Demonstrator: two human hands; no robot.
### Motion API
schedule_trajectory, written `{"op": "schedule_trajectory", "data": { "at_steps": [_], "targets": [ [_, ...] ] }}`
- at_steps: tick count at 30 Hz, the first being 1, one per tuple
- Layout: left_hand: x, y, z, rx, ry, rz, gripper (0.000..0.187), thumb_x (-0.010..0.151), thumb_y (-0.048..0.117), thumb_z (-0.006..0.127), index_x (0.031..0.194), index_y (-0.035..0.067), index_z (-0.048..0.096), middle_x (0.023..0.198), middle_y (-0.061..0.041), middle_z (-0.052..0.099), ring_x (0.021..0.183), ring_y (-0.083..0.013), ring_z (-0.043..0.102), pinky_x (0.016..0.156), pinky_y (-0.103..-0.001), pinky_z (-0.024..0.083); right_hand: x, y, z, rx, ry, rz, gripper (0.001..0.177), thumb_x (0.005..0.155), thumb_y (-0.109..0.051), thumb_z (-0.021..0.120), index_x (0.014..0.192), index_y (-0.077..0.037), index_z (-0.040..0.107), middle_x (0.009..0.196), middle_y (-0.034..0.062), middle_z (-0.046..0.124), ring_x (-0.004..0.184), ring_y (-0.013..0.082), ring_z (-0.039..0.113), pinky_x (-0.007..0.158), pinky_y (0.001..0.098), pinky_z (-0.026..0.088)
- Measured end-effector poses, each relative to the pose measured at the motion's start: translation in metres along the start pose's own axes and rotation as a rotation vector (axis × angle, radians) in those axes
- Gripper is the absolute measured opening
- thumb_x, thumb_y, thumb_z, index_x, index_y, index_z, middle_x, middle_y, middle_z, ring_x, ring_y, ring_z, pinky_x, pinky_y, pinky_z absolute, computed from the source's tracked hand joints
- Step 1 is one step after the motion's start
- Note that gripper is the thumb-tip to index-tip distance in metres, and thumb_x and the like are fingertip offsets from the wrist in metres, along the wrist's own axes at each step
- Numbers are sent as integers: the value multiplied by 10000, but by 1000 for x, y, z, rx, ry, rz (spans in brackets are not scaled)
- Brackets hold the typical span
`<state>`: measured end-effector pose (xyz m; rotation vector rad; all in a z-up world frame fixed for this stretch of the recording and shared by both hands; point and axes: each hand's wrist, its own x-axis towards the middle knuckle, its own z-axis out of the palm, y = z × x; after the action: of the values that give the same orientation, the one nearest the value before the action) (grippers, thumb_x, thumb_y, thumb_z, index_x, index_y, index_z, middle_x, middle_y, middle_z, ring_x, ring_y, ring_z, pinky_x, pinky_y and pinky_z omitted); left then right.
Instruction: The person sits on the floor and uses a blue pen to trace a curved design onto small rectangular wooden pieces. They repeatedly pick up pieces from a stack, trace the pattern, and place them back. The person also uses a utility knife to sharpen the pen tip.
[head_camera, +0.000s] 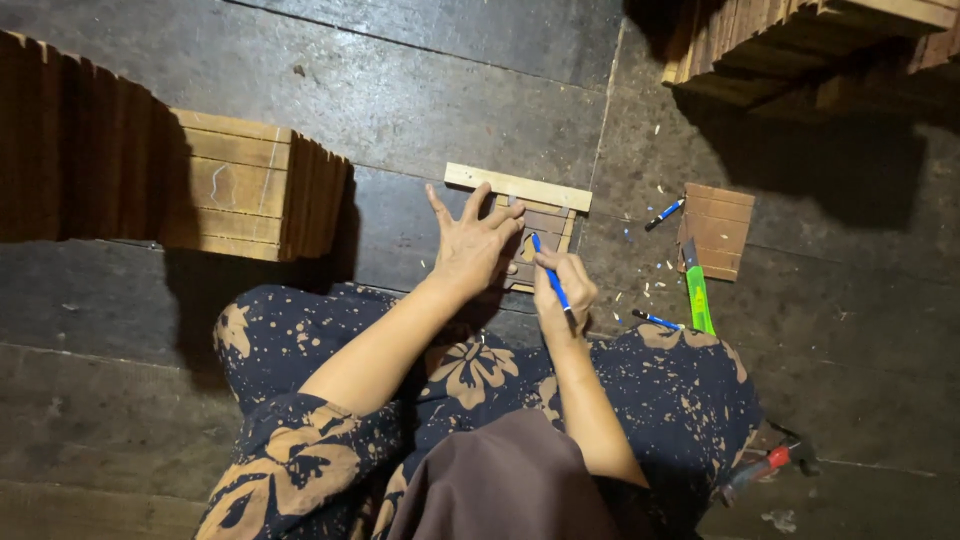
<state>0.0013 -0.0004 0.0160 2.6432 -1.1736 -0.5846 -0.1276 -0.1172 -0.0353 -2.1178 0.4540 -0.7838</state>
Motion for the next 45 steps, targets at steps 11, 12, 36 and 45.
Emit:
{"op": "schedule_trajectory", "data": {
  "at_steps": [11, 12, 36, 45],
  "targets": [
    [2, -2, 8, 8, 2, -17, 611, 750, 433, 850, 1295, 280, 620, 1503, 134, 528, 1510, -333, 250, 1032, -930, -21, 19, -40, -12, 118, 23, 124, 124, 852, 65, 786, 833, -54, 756, 883, 153, 755, 875, 332, 756, 775, 390, 575],
    [3, -1, 10, 9, -1, -14, 611, 753, 435, 849, 1297, 284, 616, 1505, 137, 524, 1512, -331, 248, 1035, -932, -17, 18, -41, -12, 95, 50, 127, 126, 866, 67, 774, 837, -53, 749, 896, 151, 754, 885, 327, 753, 781, 390, 571],
    [9, -2, 21, 15, -8, -36, 636, 734, 437, 864, 1303, 296, 618, 1503, 136, 527, 1512, -339, 259, 1018, -939, -50, 5, 24, -15, 55, -262, 269, 113, 776, -64, 843, 833, -155, 807, 820, 80, 762, 768, 265, 742, 661, 356, 546],
    [9, 1, 19, 51, 1, -50, 614, 733, 440, 870, 1282, 295, 635, 1492, 143, 537, 1503, -324, 281, 1021, -937, -17, 81, 7, -26, -155, -708, 353, 113, 692, -108, 798, 804, -118, 789, 739, 154, 739, 739, 338, 721, 670, 440, 531]
  ]
}}
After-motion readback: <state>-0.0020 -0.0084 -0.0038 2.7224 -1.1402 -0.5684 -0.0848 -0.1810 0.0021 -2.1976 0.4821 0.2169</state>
